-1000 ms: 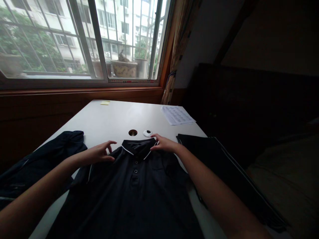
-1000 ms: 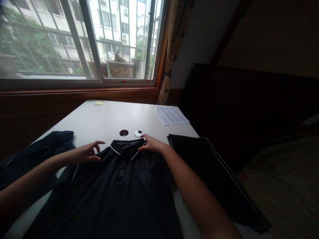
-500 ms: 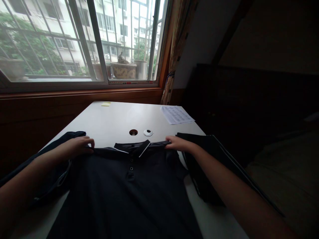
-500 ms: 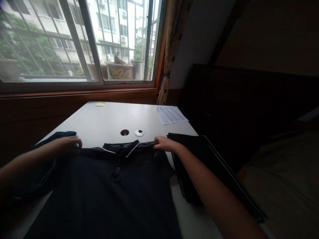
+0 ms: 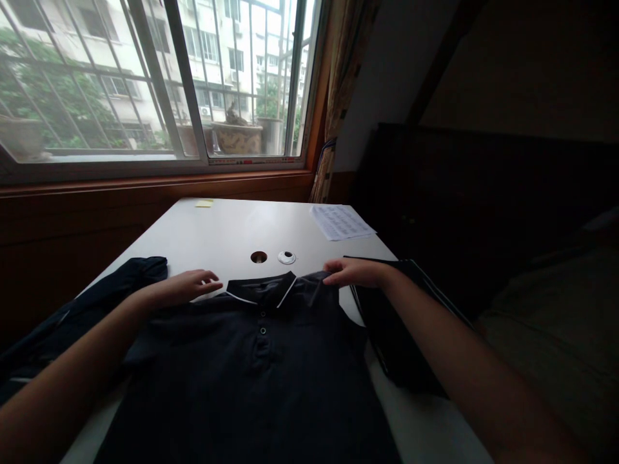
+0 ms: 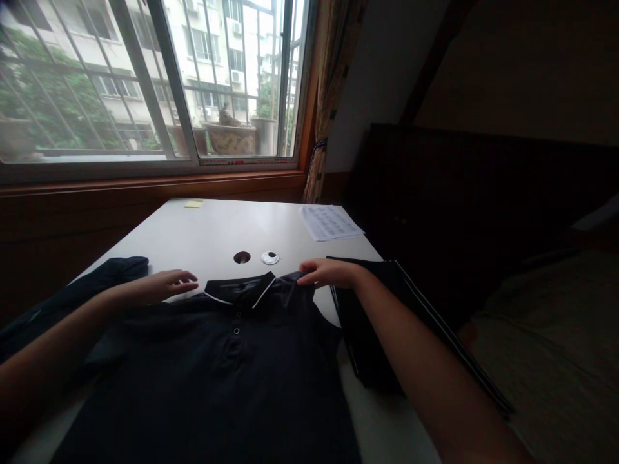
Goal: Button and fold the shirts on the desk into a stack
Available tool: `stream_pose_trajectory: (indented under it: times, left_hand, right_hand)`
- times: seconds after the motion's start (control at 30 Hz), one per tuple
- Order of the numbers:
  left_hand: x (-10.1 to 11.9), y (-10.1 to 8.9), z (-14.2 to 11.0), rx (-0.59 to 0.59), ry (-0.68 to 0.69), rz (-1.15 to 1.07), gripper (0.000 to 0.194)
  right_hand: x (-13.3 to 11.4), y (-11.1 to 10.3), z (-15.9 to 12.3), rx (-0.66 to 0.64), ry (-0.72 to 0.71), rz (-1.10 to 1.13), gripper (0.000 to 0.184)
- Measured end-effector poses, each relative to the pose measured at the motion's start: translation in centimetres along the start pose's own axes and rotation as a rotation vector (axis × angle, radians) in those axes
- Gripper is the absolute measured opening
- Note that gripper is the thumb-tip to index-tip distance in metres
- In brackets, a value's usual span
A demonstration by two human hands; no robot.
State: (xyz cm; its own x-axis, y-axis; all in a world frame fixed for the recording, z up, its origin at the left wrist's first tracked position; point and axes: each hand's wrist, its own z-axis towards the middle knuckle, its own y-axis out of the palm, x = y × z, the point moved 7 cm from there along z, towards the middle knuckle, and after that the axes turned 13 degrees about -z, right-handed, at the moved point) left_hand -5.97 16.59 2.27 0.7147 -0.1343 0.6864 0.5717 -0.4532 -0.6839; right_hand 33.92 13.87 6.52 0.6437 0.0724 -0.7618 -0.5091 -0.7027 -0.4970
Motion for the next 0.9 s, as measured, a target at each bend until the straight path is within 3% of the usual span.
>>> stream_pose_trajectory:
  times: [0.1, 0.23, 0.3, 0.4, 0.5, 0.63, 0.77, 0.9]
  left_hand:
    - [2.1, 2.2, 2.8, 0.082, 0.054, 0.009, 0.052]
    - [3.0, 4.4, 5.1, 0.144, 0.067, -0.004, 0.042]
    - [3.1, 4.6, 5.4, 0.169, 0.076, -0.013, 0.036]
    - [3.0, 4.1, 5.2, 0.207, 0.121, -0.039, 0.030]
    - [2.7, 3.6, 4.6, 0.255, 0.169, -0.092, 0.029]
    - [2.2, 3.8, 3.8, 0.326, 0.190, -0.175, 0.029]
    - [2.1, 4.6, 3.2, 0.386, 0.209, -0.213, 0.028]
    - [2.0, 4.9, 2.9, 0.436, 0.225, -0.219, 0.028]
  right_hand:
    - [-0.8, 0.2, -0.3, 0.013, 0.001, 0.030, 0.040]
    - [-0.8, 0.3, -0.5, 0.046, 0.093, -0.257, 0.043]
    - [-0.7, 0.5, -0.7, 0.013, 0.107, -0.398, 0.052]
    - [0.1, 1.1, -1.4, -0.143, 0.161, -0.512, 0.064]
    - [0.8, 0.6, -2.5, -0.205, 0.220, -0.589, 0.052]
    - [-0.6, -1.3, -3.7, -0.014, 0.103, -0.583, 0.032]
    - [-3.2, -3.5, -5.0, 0.266, -0.050, -0.568, 0.034]
    - [-5.0, -3.1, -5.5, 0.369, -0.213, -0.492, 0.034]
